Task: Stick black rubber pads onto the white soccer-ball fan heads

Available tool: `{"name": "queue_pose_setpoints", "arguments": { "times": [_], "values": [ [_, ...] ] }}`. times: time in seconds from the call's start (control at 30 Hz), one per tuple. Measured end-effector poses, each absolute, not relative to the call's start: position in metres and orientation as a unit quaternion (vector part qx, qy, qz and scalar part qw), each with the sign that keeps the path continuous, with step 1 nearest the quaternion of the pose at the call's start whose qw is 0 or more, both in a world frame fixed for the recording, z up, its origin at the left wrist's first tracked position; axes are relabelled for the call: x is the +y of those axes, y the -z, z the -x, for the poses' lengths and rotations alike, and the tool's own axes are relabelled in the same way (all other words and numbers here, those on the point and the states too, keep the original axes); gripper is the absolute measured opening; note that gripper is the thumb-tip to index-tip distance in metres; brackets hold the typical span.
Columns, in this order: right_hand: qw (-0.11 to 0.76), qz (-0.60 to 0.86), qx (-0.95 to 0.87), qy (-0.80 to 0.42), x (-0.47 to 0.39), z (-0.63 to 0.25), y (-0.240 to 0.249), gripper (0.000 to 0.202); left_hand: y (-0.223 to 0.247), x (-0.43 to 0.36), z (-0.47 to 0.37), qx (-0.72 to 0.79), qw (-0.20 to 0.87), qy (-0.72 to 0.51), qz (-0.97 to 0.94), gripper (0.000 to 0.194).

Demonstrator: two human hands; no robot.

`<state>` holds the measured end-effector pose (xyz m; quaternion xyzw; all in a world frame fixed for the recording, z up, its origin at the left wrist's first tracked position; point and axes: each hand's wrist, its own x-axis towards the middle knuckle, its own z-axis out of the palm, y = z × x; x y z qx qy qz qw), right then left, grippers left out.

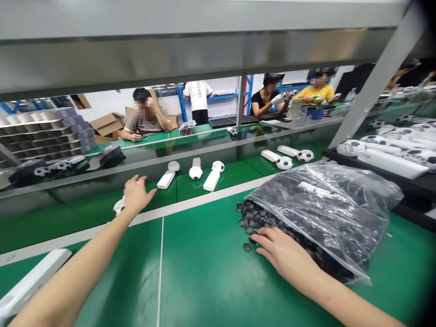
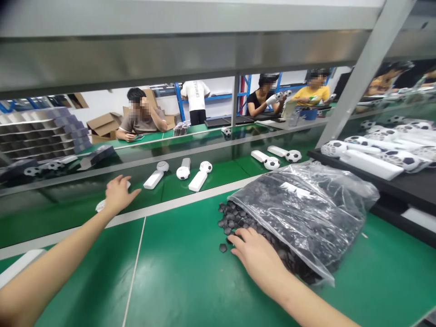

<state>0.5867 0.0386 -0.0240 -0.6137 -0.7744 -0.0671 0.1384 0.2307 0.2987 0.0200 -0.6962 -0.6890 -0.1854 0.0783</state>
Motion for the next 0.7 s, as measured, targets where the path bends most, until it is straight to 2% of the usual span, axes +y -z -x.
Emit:
{"name": "queue_pose_setpoints", "arguments": {
  "times": [0.2, 0.33, 0.43, 0.57, 0.7],
  "values": [
    [0.151, 0.609, -0.774, 0.082, 0.041, -0.588, 0.028, 0.021, -0.007, 0.358, -0.296, -0.687, 0.016, 0.127, 0.715, 0.072],
    [0.162, 0.593, -0.785, 0.083, 0.045, -0.589, 0.028, 0.017, 0.000, 0.362, -0.307, -0.662, -0.009, 0.116, 0.740, 0.056],
    [0.150, 0.582, -0.797, 0.067, 0.047, -0.589, 0.025, 0.014, -0.006, 0.325, -0.289, -0.618, -0.006, 0.121, 0.777, 0.056],
    [0.139, 0.572, -0.807, 0.043, 0.049, -0.589, 0.023, 0.011, -0.009, 0.231, -0.237, -0.586, -0.008, 0.106, 0.803, 0.059],
    [0.130, 0.563, -0.814, 0.054, 0.047, -0.590, 0.026, 0.012, 0.015, 0.142, -0.159, -0.630, -0.008, 0.117, 0.768, 0.059]
  ]
}}
